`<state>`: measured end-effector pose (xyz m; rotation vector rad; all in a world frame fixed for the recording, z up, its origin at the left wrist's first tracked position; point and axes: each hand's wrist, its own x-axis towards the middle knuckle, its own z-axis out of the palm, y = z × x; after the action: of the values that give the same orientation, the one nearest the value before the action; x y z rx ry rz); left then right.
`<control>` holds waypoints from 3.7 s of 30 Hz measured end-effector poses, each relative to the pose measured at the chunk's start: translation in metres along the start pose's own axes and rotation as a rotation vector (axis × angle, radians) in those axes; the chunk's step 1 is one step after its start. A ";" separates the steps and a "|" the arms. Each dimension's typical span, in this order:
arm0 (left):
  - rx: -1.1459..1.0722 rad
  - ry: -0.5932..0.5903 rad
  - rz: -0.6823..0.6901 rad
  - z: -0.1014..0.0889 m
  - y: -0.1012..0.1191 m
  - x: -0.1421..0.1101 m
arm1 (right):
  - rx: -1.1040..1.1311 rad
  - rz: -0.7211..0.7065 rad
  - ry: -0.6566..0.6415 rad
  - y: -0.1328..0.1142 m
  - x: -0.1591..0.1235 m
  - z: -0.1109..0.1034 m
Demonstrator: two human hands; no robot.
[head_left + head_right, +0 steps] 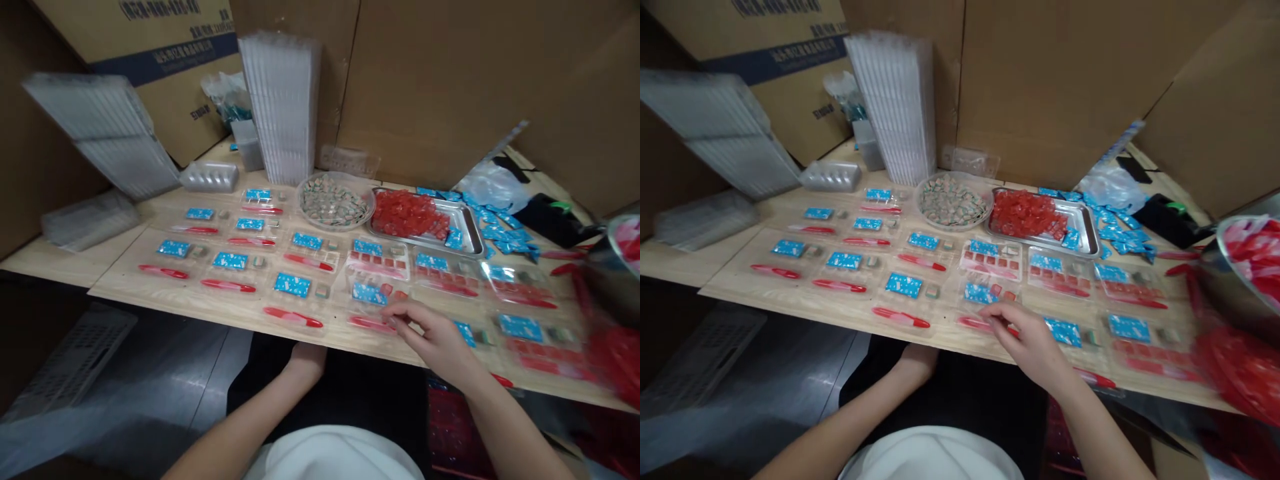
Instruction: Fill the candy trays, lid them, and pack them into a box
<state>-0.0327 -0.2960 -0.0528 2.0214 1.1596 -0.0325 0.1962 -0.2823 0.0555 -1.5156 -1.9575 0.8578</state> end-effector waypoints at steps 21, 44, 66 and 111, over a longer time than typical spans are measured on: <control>-0.524 0.512 0.091 -0.085 0.075 -0.009 | 0.366 0.136 0.234 -0.040 0.018 0.038; -1.097 0.226 -0.111 -0.076 0.090 0.033 | 0.174 -0.038 0.037 -0.007 0.012 -0.021; -0.160 0.628 0.391 -0.050 0.072 0.040 | -0.542 -0.054 0.027 0.027 0.061 -0.001; -1.814 0.531 -0.032 -0.075 0.104 0.033 | -0.207 -0.287 0.332 -0.020 0.029 0.010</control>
<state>0.0377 -0.2525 0.0501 0.3430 0.8282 1.1472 0.1692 -0.2592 0.0643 -1.3381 -1.9885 0.2698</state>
